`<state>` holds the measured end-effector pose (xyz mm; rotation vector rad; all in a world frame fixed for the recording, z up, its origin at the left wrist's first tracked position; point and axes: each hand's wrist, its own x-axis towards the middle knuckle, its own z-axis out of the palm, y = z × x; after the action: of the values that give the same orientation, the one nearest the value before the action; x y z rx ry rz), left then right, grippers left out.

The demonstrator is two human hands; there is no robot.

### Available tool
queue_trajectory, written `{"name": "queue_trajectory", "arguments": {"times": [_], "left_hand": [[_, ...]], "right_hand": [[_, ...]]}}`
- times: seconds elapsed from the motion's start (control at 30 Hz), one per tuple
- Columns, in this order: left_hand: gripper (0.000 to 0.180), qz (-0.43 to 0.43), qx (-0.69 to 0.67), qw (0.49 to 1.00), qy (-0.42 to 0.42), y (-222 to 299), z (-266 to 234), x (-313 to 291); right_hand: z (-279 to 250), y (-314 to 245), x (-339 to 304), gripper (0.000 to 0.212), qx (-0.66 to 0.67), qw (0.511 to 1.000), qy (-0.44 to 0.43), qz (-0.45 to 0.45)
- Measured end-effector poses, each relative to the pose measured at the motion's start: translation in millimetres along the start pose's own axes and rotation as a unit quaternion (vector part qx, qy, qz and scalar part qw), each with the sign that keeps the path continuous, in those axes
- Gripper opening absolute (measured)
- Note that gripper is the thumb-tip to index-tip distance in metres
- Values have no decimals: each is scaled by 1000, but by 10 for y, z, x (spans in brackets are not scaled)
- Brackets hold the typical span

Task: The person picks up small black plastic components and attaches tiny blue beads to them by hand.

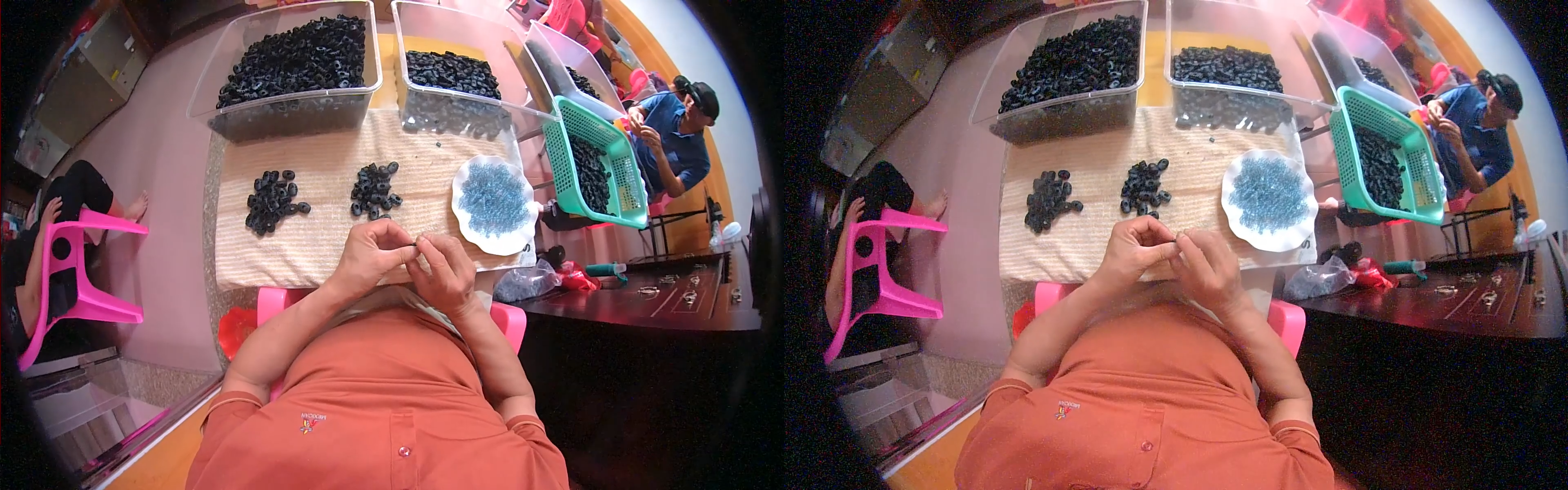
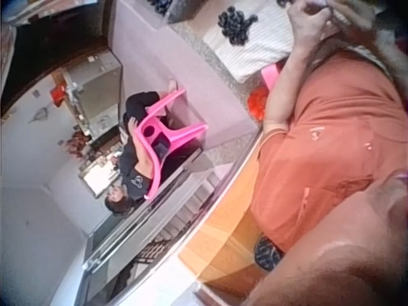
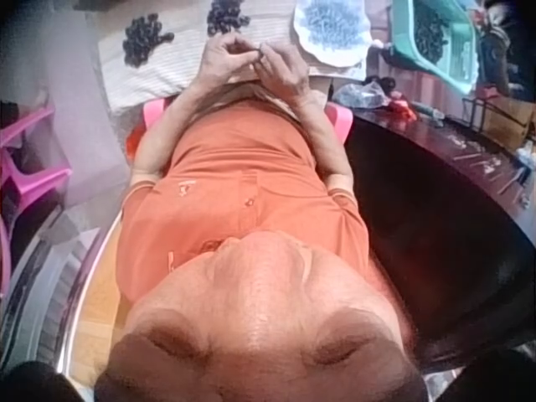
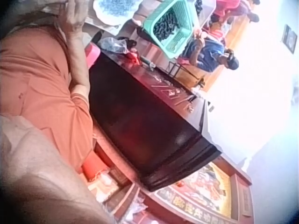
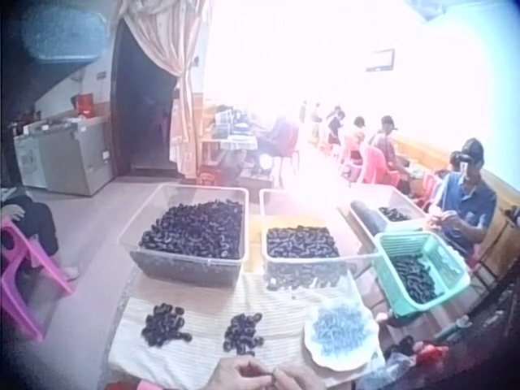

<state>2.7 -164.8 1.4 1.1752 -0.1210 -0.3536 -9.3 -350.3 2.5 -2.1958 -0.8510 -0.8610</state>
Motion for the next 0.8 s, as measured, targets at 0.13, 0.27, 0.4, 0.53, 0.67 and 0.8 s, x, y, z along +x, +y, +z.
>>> {"name": "queue_trajectory", "arguments": {"times": [0.13, 0.27, 0.4, 0.53, 0.67, 0.8], "left_hand": [[10, 11, -3, 1000, 13, -22, 5, -10], [10, 18, -1, 1000, 24, -35, 25, -23], [9, 21, 3, 999, 31, -116, 22, -26], [8, 33, 26, 998, 48, -111, 57, -31], [7, 44, 34, 996, 65, -151, 67, -52], [6, 42, 32, 995, 89, -146, 88, -69]], "right_hand": [[2, -9, 48, 43, 9, 1000, 11, -4], [-9, -15, 92, 35, -2, 1000, 10, -23], [-2, 7, 83, 29, -2, 999, 9, -44], [11, 20, 62, 30, 9, 999, 11, -36], [54, 31, 22, 33, 11, 1000, 9, -24], [89, 30, -19, 34, 2, 1000, 13, -16]]}}
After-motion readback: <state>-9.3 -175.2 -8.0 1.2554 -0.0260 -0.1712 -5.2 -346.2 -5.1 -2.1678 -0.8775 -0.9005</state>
